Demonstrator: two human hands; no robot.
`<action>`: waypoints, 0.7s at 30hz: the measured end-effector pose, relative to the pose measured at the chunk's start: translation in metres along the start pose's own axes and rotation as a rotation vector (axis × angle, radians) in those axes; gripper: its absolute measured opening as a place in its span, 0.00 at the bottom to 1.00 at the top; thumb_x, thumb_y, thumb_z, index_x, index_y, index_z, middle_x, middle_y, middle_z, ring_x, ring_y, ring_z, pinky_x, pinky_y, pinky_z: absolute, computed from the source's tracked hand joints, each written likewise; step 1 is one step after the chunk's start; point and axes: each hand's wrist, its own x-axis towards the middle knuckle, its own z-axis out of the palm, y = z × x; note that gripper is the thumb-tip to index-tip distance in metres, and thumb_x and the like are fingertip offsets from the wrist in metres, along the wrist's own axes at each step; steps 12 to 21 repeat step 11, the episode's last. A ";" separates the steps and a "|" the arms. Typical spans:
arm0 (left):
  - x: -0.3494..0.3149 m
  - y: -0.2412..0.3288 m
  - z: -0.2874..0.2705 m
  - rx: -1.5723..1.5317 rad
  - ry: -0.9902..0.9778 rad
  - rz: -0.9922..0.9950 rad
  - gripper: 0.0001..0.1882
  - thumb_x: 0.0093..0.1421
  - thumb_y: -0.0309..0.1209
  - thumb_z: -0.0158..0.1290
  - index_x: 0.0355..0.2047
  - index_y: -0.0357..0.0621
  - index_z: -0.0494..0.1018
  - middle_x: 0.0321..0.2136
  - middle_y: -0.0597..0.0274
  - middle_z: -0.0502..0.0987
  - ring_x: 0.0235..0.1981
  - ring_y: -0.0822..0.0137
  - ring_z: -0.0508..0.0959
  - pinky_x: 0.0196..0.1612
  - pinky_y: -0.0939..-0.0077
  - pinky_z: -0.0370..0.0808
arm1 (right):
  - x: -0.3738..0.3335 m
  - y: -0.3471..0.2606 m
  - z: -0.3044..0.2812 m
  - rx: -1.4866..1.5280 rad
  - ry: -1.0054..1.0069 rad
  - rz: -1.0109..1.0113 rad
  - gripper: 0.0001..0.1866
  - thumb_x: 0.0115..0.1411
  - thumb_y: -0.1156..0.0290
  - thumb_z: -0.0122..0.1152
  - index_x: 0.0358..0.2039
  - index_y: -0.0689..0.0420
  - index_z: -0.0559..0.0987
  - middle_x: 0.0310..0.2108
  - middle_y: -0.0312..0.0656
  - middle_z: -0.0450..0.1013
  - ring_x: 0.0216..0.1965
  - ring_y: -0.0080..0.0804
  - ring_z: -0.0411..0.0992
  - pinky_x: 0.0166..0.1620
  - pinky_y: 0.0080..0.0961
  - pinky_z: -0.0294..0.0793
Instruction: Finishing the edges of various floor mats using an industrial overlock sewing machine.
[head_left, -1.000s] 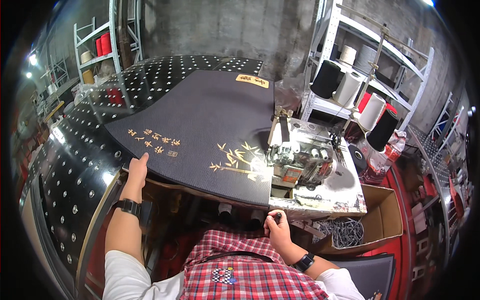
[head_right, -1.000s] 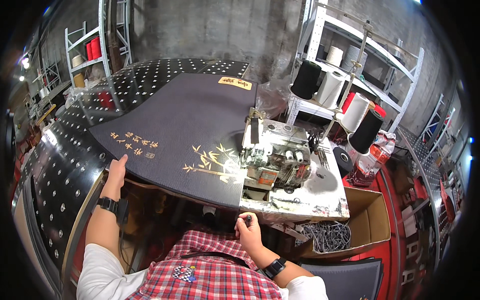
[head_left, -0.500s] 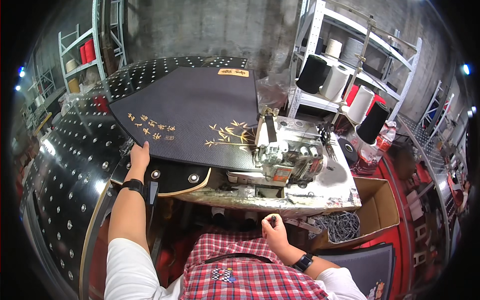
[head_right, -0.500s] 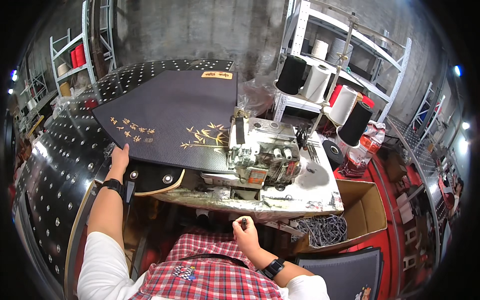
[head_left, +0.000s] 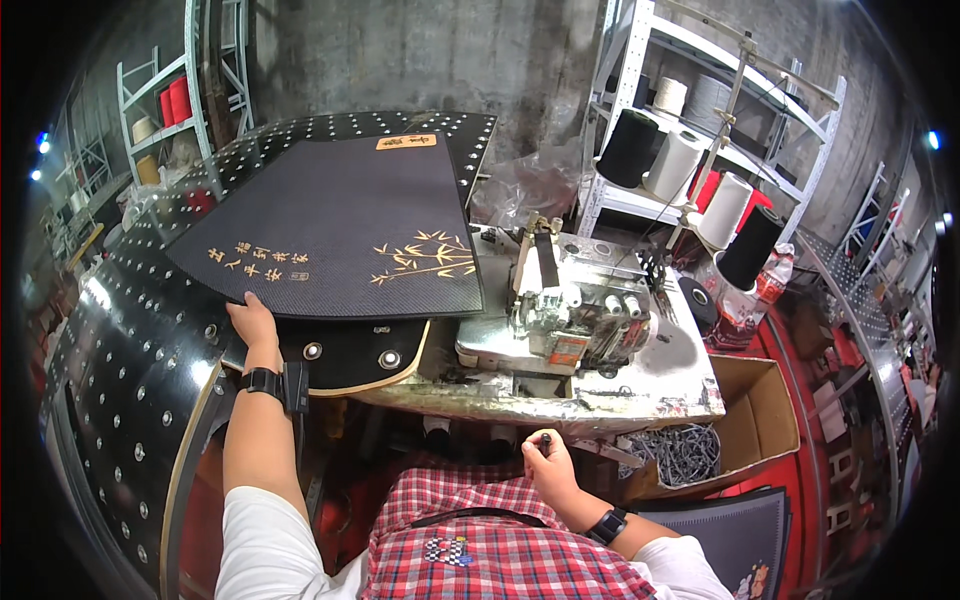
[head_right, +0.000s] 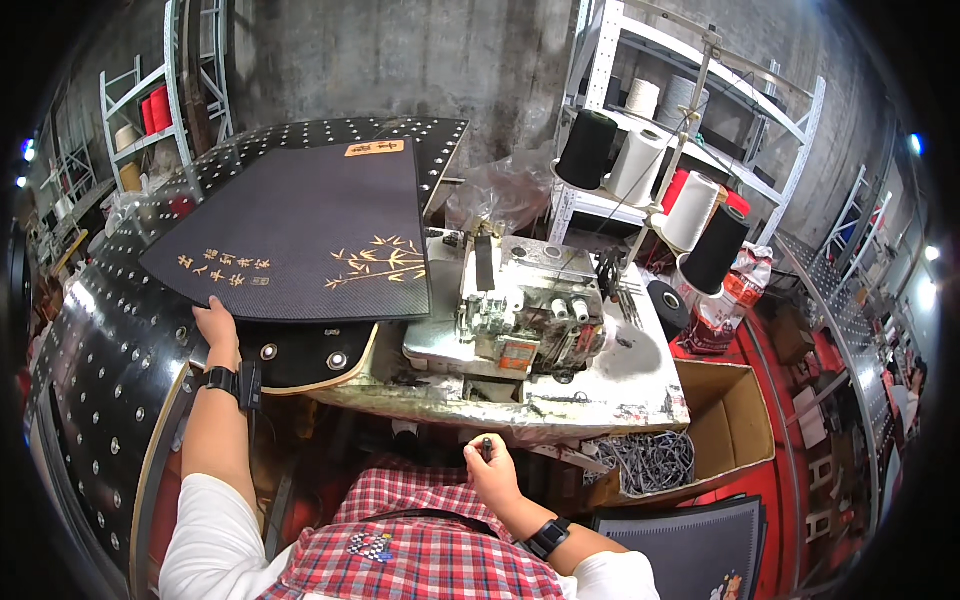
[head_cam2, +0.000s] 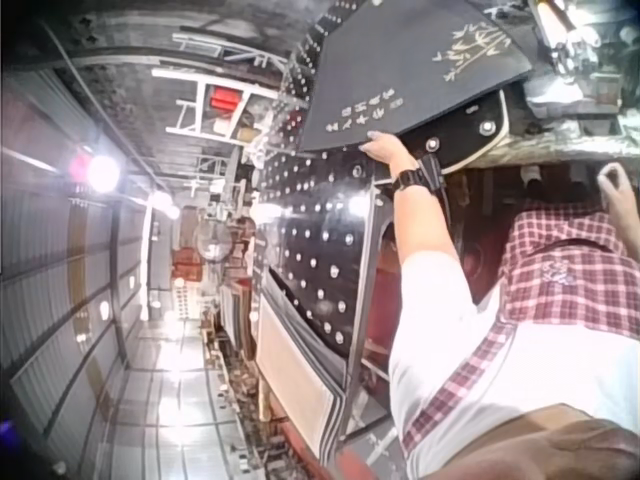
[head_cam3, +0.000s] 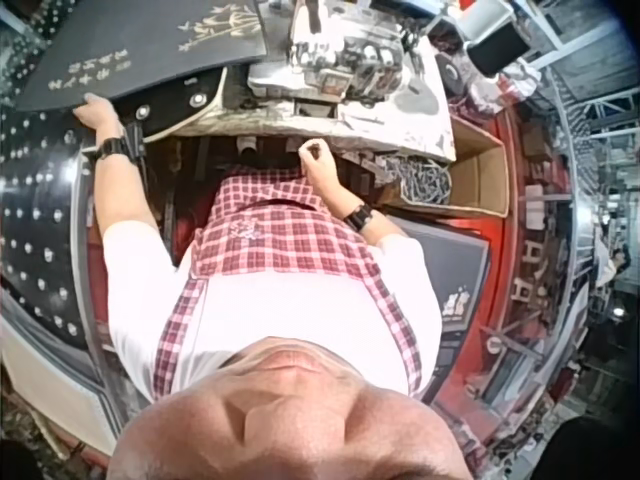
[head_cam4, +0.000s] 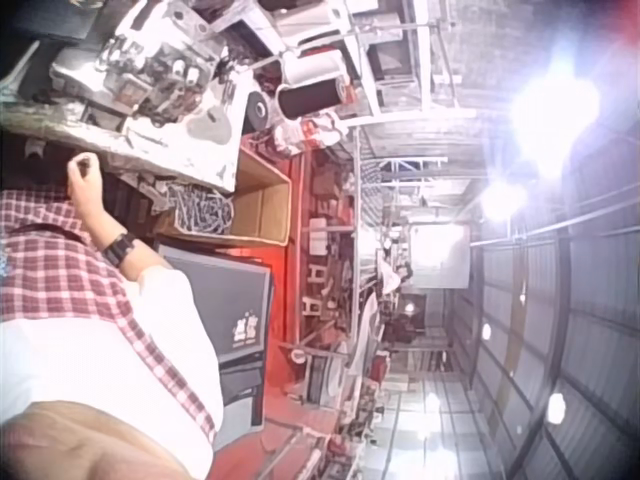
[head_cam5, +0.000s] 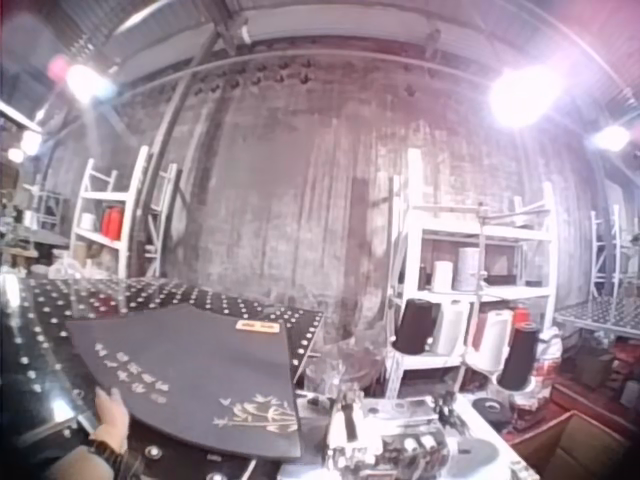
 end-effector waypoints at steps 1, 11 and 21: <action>0.002 -0.003 -0.002 -0.041 0.099 0.005 0.23 0.52 0.32 0.44 0.46 0.28 0.57 0.45 0.39 0.63 0.45 0.46 0.65 0.48 0.64 0.61 | 0.001 -0.001 0.000 0.000 -0.005 0.000 0.05 0.54 0.75 0.49 0.28 0.55 0.63 0.15 0.32 0.61 0.14 0.17 0.58 0.17 0.13 0.58; -0.101 0.130 0.001 -0.093 -0.835 0.834 0.14 0.47 0.29 0.48 0.35 0.38 0.70 0.37 0.49 0.71 0.42 0.56 0.69 0.47 0.66 0.63 | 0.041 -0.032 0.009 0.083 -0.047 -0.072 0.12 0.55 0.68 0.47 0.37 0.56 0.59 0.22 0.39 0.65 0.14 0.20 0.62 0.18 0.13 0.60; -0.101 0.130 0.001 -0.093 -0.835 0.834 0.14 0.47 0.29 0.48 0.35 0.38 0.70 0.37 0.49 0.71 0.42 0.56 0.69 0.47 0.66 0.63 | 0.041 -0.032 0.009 0.083 -0.047 -0.072 0.12 0.55 0.68 0.47 0.37 0.56 0.59 0.22 0.39 0.65 0.14 0.20 0.62 0.18 0.13 0.60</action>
